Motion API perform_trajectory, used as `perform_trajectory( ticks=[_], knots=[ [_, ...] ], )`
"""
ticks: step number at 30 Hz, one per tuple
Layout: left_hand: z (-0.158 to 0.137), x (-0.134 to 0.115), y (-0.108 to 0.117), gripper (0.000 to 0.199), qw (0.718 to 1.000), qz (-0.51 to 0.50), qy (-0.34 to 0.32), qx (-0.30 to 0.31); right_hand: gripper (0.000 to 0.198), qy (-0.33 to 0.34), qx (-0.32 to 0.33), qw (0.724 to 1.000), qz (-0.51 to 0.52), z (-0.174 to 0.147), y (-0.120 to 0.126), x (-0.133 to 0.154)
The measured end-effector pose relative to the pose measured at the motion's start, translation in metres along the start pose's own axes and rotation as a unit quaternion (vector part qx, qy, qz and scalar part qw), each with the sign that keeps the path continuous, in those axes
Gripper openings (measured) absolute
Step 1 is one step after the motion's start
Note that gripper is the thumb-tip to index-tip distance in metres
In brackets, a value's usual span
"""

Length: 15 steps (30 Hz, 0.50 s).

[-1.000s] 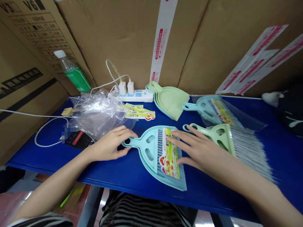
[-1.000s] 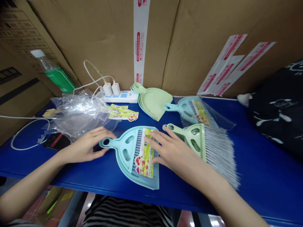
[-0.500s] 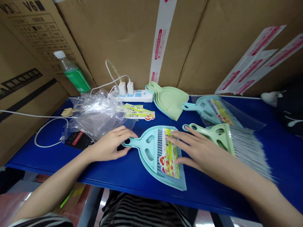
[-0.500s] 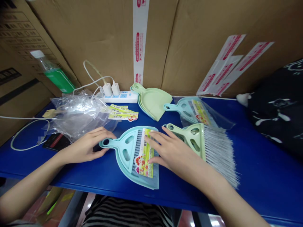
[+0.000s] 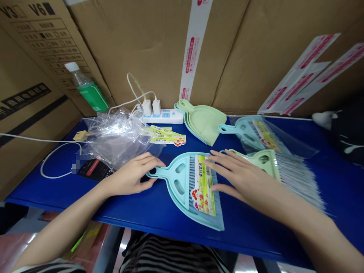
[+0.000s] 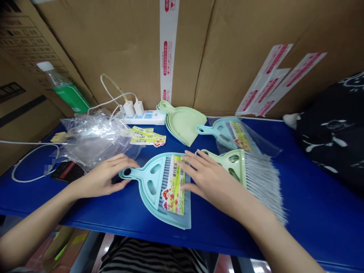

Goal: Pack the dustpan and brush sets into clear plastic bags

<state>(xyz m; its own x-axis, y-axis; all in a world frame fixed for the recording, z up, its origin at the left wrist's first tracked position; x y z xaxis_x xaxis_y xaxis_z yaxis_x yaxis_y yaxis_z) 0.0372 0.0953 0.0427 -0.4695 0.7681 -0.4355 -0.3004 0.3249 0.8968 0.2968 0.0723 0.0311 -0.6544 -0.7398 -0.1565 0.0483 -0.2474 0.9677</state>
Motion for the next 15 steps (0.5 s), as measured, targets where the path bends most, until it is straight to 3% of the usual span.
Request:
perform_trajectory(
  ticks=[15],
  knots=[
    [0.0,-0.002,0.0005,0.025,1.0,0.018,-0.005,0.004,0.04,-0.013,-0.004,1.0,-0.009,0.0048,-0.0068,-0.0091]
  ],
)
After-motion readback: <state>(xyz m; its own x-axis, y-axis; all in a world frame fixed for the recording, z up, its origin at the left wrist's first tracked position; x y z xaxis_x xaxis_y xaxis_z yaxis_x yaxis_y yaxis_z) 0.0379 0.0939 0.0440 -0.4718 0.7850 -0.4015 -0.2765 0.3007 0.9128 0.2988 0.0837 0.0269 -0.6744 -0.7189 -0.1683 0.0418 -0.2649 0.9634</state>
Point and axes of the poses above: each hand's wrist, its own z-axis towards the middle knuckle, its own y-axis out of the back of the hand, x = y × z, the point moved 4 cm from there along z, towards the middle knuckle, and after that the axes turned 6 degrees about x, right-handed, at the moved point
